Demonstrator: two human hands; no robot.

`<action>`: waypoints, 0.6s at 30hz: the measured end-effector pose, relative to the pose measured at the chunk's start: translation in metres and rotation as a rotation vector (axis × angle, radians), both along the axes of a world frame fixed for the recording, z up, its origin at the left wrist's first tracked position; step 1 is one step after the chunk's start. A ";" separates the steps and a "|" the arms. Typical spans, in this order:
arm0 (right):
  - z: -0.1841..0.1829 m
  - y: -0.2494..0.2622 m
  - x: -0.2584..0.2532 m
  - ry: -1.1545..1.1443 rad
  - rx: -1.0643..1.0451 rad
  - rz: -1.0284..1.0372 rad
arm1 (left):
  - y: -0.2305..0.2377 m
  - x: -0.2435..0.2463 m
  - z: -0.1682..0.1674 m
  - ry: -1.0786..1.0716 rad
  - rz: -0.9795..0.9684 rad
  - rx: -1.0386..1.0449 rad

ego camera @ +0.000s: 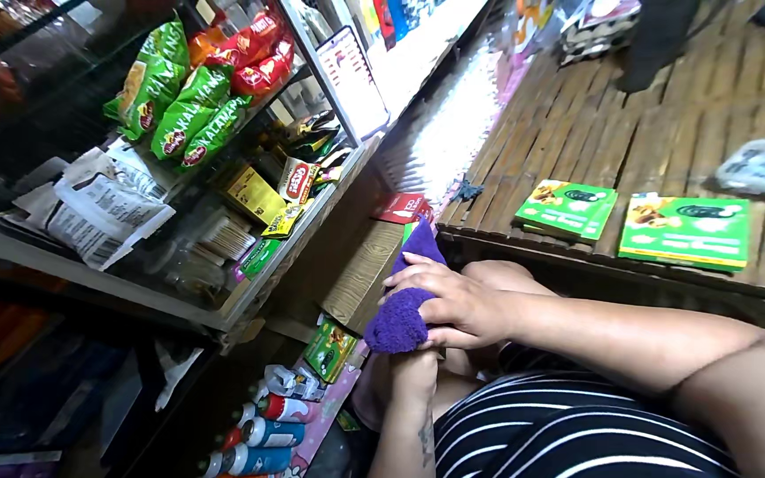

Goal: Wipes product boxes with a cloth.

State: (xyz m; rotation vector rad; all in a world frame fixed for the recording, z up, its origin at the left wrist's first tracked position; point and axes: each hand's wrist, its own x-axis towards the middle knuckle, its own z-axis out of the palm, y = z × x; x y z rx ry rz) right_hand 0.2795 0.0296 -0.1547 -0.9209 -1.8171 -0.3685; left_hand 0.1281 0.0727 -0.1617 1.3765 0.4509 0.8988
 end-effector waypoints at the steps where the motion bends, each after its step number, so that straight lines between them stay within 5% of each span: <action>1: 0.001 0.000 0.002 -0.007 0.007 -0.017 | 0.000 0.001 0.001 -0.003 -0.008 0.001; 18: -0.006 0.008 0.040 0.355 0.141 -0.294 | -0.002 -0.003 0.014 -0.030 -0.057 0.019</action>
